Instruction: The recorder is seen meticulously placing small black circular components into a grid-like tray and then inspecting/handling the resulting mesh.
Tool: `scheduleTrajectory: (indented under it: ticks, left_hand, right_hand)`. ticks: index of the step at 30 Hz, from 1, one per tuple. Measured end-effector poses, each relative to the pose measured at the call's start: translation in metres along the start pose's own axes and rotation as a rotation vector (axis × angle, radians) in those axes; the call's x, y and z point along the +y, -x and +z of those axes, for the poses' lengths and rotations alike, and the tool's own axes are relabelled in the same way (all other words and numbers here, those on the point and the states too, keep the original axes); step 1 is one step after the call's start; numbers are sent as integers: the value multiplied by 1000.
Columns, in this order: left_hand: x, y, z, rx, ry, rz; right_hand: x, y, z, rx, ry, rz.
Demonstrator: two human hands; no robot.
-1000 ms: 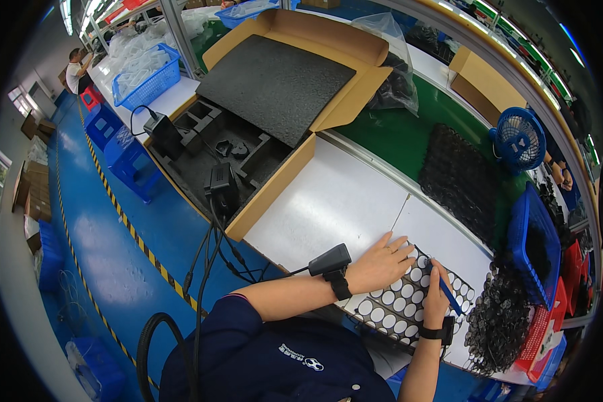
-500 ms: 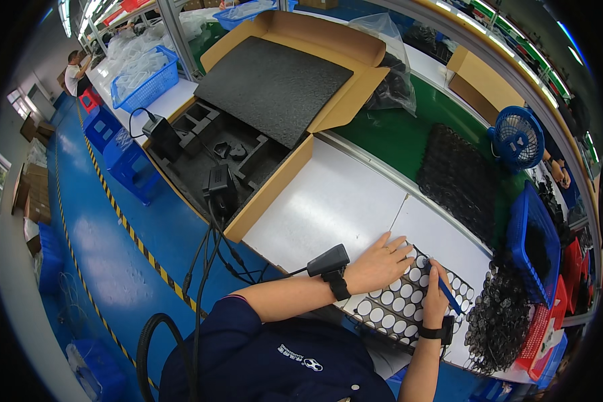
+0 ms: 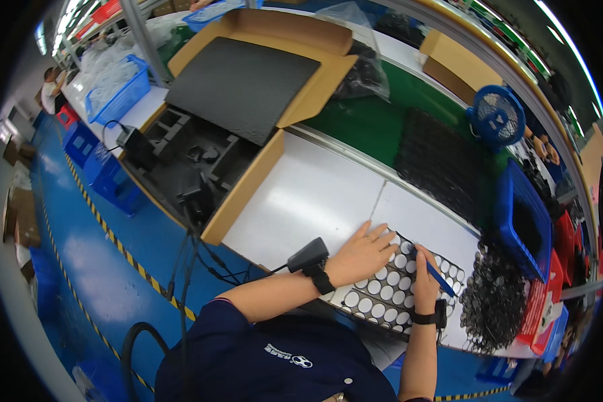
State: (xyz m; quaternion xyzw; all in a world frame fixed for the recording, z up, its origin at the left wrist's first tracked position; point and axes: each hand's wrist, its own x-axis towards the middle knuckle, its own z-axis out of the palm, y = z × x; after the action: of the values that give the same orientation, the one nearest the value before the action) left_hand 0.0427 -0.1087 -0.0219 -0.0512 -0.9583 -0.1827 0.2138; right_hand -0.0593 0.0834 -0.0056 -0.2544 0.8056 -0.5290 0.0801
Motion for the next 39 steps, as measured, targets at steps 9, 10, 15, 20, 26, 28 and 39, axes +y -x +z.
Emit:
scheduleTrajectory:
  ticks: [9, 10, 15, 20, 26, 28, 39]
  left_hand:
    - [0, -1, -6, 6, -5, 26]
    - [0, -1, -6, -5, 0, 32]
    - [0, 1, -9, -48, -14, 34]
    - [-2, 1, -9, -58, -26, 33]
    - [-3, 2, -9, -43, -8, 26]
    - [-2, 3, -5, -40, 5, 17]
    - [-2, 2, -7, -70, 10, 4]
  right_hand:
    - [-15, -5, 0, 37, -35, 83]
    - [-12, -5, 1, 29, -45, 68]
    - [-7, 2, 12, -29, -21, 10]
    - [-13, 0, 14, -49, 3, -42]
    - [-14, -3, 15, -74, 28, -76]
    - [-11, -1, 16, -51, 58, -74]
    - [-12, 0, 17, -49, 22, -60]
